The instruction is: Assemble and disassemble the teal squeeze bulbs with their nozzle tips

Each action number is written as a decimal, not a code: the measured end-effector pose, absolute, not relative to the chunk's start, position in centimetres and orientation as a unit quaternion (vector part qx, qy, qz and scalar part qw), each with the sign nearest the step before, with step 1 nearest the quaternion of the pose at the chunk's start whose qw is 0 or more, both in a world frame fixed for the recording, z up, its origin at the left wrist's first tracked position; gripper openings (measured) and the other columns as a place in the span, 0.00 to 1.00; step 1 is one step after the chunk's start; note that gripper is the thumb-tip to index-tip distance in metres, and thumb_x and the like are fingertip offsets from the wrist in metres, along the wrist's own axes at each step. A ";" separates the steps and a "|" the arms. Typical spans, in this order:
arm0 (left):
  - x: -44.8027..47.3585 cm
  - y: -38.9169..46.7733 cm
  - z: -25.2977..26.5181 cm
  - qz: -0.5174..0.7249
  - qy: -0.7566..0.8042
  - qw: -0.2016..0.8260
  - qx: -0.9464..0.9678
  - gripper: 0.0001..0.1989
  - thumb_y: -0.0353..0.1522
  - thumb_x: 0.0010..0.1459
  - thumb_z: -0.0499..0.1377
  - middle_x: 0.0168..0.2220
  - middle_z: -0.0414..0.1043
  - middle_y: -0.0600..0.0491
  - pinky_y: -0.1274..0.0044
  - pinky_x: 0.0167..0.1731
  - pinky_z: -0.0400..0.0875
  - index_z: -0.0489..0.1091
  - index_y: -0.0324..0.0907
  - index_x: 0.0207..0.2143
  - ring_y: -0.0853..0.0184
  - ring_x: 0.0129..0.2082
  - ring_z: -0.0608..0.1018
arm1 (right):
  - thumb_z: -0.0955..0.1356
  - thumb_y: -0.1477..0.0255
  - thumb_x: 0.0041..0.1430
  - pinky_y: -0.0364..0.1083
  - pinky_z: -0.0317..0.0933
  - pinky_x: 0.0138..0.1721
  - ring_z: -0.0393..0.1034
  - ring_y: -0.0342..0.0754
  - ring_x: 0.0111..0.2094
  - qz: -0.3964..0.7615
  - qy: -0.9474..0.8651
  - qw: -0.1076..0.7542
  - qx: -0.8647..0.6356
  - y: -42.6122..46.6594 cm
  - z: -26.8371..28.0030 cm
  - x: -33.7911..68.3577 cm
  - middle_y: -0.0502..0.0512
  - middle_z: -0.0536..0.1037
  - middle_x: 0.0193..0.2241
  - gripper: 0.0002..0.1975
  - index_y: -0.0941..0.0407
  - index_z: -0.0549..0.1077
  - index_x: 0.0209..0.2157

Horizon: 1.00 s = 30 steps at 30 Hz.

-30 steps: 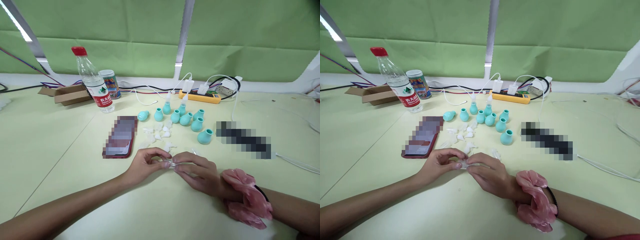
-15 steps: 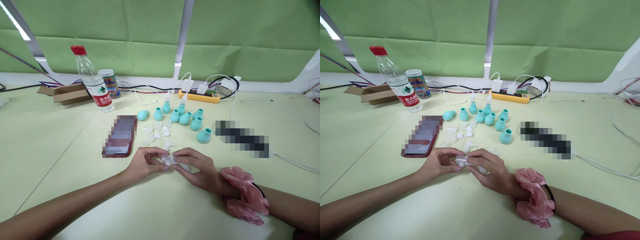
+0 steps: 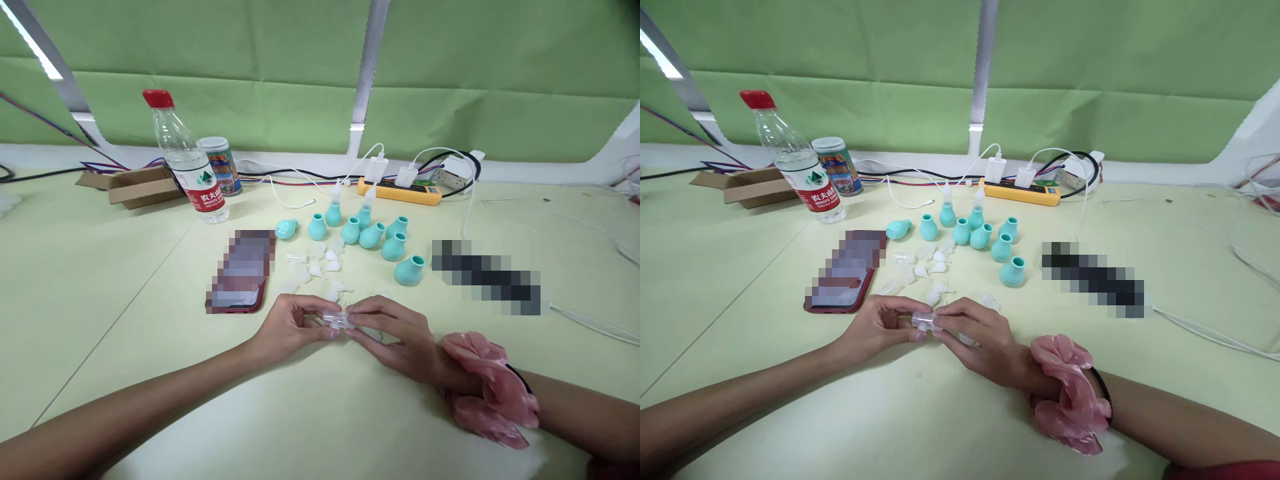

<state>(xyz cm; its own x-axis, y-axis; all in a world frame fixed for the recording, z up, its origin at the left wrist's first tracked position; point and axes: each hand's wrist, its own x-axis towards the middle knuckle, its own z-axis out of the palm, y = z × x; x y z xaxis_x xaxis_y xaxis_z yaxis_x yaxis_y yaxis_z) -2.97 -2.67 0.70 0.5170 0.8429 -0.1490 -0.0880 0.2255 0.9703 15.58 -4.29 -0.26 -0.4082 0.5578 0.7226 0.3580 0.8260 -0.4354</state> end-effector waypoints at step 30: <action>-2.9 -3.2 0.6 0.315 0.360 0.627 0.615 0.12 0.32 0.47 0.60 0.27 0.70 0.51 0.77 0.27 0.67 0.68 0.35 0.34 0.71 0.26 0.71 | 0.68 0.80 0.47 0.38 0.66 0.30 0.69 0.40 0.31 0.124 -0.837 0.464 -0.262 -4.3 -0.3 15.4 0.54 0.72 0.30 0.10 0.57 0.69 0.34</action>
